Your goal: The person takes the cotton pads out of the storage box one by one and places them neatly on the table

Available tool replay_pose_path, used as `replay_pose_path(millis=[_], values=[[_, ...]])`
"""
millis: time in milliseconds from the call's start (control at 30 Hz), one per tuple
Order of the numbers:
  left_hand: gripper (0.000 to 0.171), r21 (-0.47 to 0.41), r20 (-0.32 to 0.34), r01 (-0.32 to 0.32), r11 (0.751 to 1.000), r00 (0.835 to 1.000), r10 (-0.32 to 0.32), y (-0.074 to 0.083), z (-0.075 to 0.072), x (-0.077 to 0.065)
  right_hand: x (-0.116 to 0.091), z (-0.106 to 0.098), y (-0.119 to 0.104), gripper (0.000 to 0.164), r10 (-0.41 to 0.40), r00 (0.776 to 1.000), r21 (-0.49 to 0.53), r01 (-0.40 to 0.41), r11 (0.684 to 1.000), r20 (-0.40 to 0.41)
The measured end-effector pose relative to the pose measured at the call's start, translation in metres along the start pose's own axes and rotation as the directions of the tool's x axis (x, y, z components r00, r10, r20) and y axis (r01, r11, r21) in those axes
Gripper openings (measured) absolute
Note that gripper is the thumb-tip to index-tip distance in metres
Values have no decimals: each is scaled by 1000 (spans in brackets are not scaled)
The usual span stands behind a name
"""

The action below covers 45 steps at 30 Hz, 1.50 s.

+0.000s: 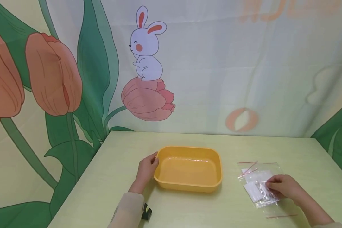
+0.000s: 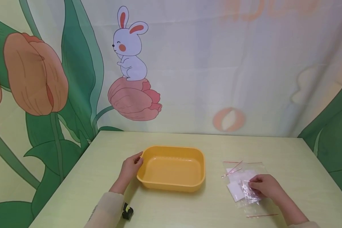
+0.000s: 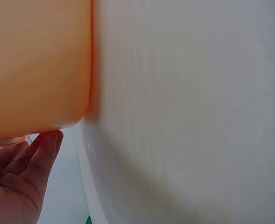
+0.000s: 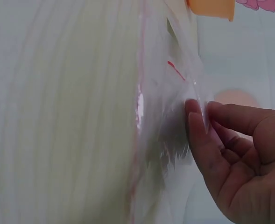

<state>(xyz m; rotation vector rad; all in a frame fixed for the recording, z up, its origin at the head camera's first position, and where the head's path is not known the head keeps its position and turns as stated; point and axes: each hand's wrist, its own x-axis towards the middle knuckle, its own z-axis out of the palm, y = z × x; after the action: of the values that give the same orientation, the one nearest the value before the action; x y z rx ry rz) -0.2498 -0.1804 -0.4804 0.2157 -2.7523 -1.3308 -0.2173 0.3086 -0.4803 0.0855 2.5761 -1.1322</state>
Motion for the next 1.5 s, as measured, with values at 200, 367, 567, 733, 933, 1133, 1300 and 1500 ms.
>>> replay_pose_path(millis=[200, 367, 567, 733, 933, 1133, 1300, 1500], values=[[43, 3, 2, -8, 1000, 1000, 8, 0, -2, 0, -1, 4, -5, 21, -29, 999, -140, 23, 990, -45], [43, 1, 8, 0, 1000, 1000, 0, 0, -2, -1, 0, 8, -7, 18, -29, 999, -195, 19, 981, -45], [43, -8, 9, 3, 1000, 1000, -3, 0, -3, -2, -1, 12, -9, 14, -34, 997, -242, 18, 970, -65], [43, -17, 10, -8, 1000, 1000, 8, -1, -3, -1, -1, 14, -8, 14, -64, 995, -268, 42, 963, -72], [43, -25, 9, -17, 1000, 1000, 17, -3, -4, -2, 0, 15, -6, 12, -94, 992, -276, 68, 959, -83], [43, -30, 16, -16, 999, 1000, 17, -3, -5, -1, -1, 14, -10, 12, -72, 994, -265, 49, 963, -77], [43, -30, 21, -17, 999, 1000, 17, -2, -7, -1, -4, 9, -15, 15, -45, 998, -251, 32, 967, -49], [44, -43, 34, -6, 999, 999, 8, -1, -10, -3, -9, -2, -18, 23, -49, 998, -234, 42, 971, -27]])
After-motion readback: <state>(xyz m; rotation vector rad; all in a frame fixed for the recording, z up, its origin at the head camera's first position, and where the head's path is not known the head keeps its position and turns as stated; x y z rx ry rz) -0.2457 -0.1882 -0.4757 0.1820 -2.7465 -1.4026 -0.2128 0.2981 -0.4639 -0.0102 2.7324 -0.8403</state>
